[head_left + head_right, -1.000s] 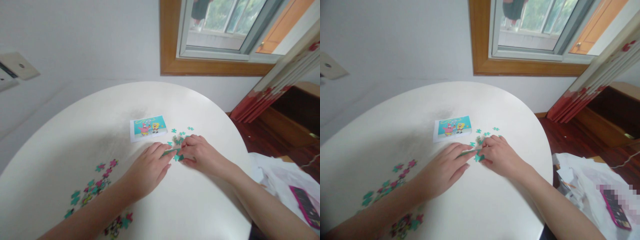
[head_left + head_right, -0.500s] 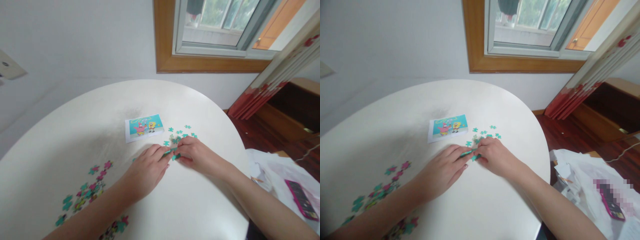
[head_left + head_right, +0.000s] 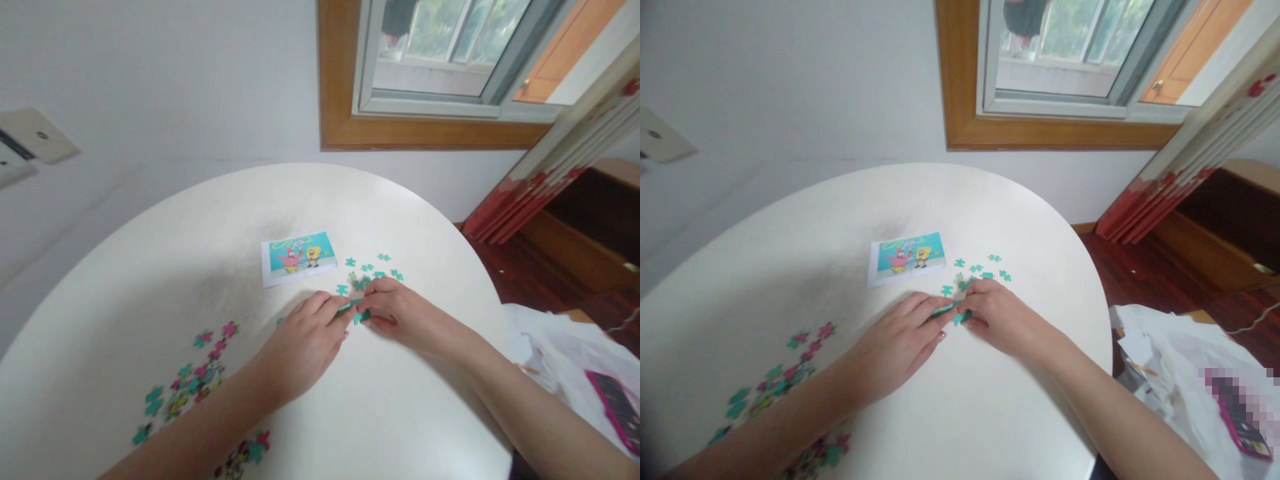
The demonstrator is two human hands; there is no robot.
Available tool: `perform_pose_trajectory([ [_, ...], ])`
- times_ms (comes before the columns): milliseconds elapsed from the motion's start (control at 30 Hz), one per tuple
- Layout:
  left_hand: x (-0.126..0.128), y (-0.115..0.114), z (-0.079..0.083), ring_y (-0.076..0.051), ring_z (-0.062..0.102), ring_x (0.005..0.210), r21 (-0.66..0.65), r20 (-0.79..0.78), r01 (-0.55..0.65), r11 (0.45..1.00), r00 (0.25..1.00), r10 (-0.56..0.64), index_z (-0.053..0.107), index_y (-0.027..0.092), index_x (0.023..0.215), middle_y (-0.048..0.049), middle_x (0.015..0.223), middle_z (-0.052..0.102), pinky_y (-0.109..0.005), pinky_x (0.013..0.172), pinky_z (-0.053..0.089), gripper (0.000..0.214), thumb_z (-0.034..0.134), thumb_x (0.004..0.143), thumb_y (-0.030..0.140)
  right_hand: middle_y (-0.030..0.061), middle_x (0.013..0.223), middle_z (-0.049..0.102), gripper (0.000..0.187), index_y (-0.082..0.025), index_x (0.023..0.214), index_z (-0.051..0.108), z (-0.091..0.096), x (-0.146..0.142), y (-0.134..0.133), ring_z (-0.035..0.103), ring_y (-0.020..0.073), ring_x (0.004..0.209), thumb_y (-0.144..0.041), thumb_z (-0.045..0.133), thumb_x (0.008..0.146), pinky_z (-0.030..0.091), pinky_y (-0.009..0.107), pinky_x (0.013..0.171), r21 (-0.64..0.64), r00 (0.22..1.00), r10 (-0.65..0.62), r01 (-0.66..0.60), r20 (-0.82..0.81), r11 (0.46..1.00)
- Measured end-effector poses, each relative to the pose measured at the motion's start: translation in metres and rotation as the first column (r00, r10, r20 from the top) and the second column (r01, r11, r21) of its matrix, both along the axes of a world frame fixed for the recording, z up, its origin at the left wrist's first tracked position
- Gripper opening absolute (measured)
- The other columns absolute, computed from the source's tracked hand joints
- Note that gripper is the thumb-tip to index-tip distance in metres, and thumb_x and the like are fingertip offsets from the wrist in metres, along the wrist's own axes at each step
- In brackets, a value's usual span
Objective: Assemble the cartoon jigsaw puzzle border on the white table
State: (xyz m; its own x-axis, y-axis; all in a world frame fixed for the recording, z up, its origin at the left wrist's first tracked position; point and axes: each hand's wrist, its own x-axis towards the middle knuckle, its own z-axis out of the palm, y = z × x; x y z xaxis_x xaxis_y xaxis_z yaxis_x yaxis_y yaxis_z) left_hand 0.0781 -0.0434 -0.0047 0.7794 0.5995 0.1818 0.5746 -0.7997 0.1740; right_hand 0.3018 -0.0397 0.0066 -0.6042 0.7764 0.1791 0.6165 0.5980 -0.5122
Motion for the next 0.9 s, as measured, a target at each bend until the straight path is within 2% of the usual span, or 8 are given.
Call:
perform_pose_trajectory([
  [533,-0.0025,0.0006,-0.0014,-0.028,0.052,0.115,-0.008,0.05,-0.002,1.0,0.999,0.003,0.056,0.021,0.134,-0.0095,0.128,0.061,-0.049,0.1,0.048,0.039,0.054,0.095,0.018,0.0095,0.097,0.066,0.027,-0.016,0.101,0.073,-0.0033,0.0022,0.0003,0.063,0.0199,0.093,-0.002,0.062,0.081,0.052,0.033,0.084,0.007,1.0,0.007,-0.007,-0.01,1.0],
  [733,-0.0014,0.0004,0.0007,-0.027,0.053,0.114,-0.004,0.041,-0.007,1.0,0.999,0.007,0.057,0.02,0.132,-0.01,0.128,0.062,-0.049,0.099,0.048,0.037,0.054,0.095,0.018,0.0095,0.098,0.066,0.021,-0.017,0.103,0.071,0.0005,0.0006,-0.002,0.061,0.0208,0.094,-0.011,0.067,0.083,0.052,0.034,0.083,-0.014,1.0,-0.021,0.021,0.002,1.0],
  [900,-0.0018,-0.0001,0.0,-0.028,0.052,0.115,-0.006,0.024,-0.004,1.0,1.0,0.004,0.056,0.02,0.134,-0.0094,0.13,0.061,-0.048,0.1,0.048,0.038,0.053,0.096,0.02,0.0091,0.095,0.066,0.017,-0.017,0.097,0.07,-0.0027,-0.0009,-0.0006,0.061,0.0206,0.092,-0.009,0.065,0.083,0.051,0.034,0.083,0.007,1.0,-0.027,0.027,0.014,1.0],
])
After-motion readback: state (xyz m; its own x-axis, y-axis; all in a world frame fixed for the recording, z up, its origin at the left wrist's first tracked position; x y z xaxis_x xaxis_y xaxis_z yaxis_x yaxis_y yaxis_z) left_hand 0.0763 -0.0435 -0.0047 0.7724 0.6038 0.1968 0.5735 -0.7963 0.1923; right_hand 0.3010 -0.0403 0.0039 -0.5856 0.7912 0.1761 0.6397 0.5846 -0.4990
